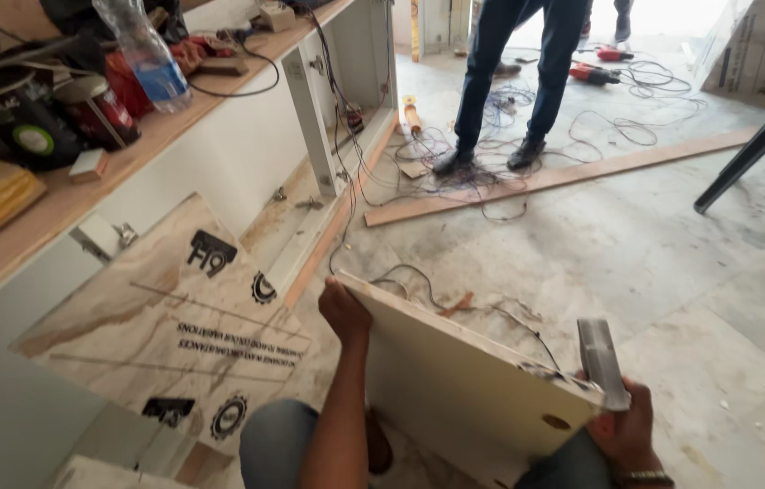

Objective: The person sits on the floor and uses a hand plane to smooth the edges of a rectangular wooden board. They repeatedly run the plane along the edges, flip the board over to work on different sides, and occasionally wipe away wood shavings with their hand.

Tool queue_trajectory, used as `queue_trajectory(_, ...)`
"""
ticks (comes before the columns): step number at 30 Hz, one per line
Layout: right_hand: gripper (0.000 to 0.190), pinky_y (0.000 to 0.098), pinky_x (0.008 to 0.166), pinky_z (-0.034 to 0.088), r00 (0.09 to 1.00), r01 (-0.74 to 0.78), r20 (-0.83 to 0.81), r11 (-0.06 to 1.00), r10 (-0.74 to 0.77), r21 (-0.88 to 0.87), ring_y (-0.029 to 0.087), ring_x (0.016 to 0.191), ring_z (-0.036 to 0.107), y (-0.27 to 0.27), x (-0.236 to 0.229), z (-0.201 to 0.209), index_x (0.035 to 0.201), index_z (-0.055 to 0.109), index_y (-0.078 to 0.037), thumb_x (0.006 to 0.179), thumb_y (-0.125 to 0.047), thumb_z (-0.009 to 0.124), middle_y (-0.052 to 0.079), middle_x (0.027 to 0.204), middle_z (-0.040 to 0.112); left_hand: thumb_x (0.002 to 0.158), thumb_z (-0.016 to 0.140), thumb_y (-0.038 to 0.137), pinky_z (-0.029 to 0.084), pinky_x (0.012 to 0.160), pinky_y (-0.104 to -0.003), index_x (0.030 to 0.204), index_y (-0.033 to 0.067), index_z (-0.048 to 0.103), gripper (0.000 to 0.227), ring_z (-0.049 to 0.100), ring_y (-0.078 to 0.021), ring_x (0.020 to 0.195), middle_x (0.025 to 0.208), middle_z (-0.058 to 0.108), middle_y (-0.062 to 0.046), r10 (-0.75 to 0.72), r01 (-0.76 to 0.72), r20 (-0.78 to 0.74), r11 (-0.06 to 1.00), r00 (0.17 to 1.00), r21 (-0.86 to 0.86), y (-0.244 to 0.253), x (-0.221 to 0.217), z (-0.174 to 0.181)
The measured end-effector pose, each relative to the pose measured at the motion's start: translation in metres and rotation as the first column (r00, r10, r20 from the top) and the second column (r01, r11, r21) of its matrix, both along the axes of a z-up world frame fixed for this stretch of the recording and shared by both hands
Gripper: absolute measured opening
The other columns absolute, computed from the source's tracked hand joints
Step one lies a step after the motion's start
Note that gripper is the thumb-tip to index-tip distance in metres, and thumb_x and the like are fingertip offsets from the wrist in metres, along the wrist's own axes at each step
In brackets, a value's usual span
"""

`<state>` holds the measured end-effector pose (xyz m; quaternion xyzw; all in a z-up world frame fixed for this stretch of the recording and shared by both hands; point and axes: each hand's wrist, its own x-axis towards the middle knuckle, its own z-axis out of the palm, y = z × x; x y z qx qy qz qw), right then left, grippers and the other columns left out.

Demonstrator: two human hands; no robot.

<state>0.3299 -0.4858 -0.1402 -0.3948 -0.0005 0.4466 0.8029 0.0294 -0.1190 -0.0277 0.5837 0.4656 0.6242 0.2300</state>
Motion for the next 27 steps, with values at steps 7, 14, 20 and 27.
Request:
queue_trajectory(7,0.064,0.0453,0.074,0.057,0.993,-0.114,-0.013,0.962,0.121,0.248,0.035,0.098,0.067,0.011,0.029,-0.033,0.141,0.050,0.012,0.105,-0.042,0.050,0.025,0.120,0.066,0.112,0.029,0.034,0.039,0.065,-0.050,0.075,0.0043,0.048,0.051,0.054,-0.0394,0.068,0.070,0.055,-0.018,-0.024,0.033,-0.110,0.996,0.994,0.083,0.015,0.008,-0.045)
queue_trajectory(14,0.059,0.0446,0.085,0.055,0.995,-0.076,0.083,0.981,0.062,0.179,0.029,0.108,0.065,-0.030,0.036,-0.016,0.151,0.047,0.003,0.104,-0.031,0.055,0.019,0.130,0.064,0.089,0.065,0.069,0.045,0.060,-0.031,0.090,0.0048,0.065,0.064,0.053,-0.0065,0.073,0.077,0.059,0.003,-0.730,0.749,0.169,0.634,0.662,-0.195,0.048,-0.013,-0.082)
queue_trajectory(20,0.062,0.0464,0.081,0.059,0.694,-0.015,0.611,0.855,0.382,-0.518,0.028,0.099,0.069,-0.129,0.057,0.101,0.151,0.049,0.001,0.099,-0.030,0.062,0.022,0.122,0.063,0.068,0.092,0.057,0.061,0.070,-0.031,0.102,0.0021,0.068,0.069,0.071,-0.0144,0.081,0.091,0.074,-0.004,-0.716,0.721,0.168,0.602,0.678,-0.343,0.034,-0.010,-0.063)
queue_trajectory(27,0.044,0.0301,0.066,0.058,-0.224,0.208,0.526,0.567,0.821,-0.797,0.016,0.081,0.070,-0.098,0.015,0.229,0.131,0.070,-0.017,0.090,-0.030,0.065,0.005,0.116,0.066,0.067,0.090,0.067,0.059,0.076,-0.028,0.104,0.0017,0.064,0.079,0.071,-0.0121,0.086,0.093,0.072,-0.003,-0.709,0.754,0.258,0.605,0.657,-0.256,0.020,-0.024,-0.035)
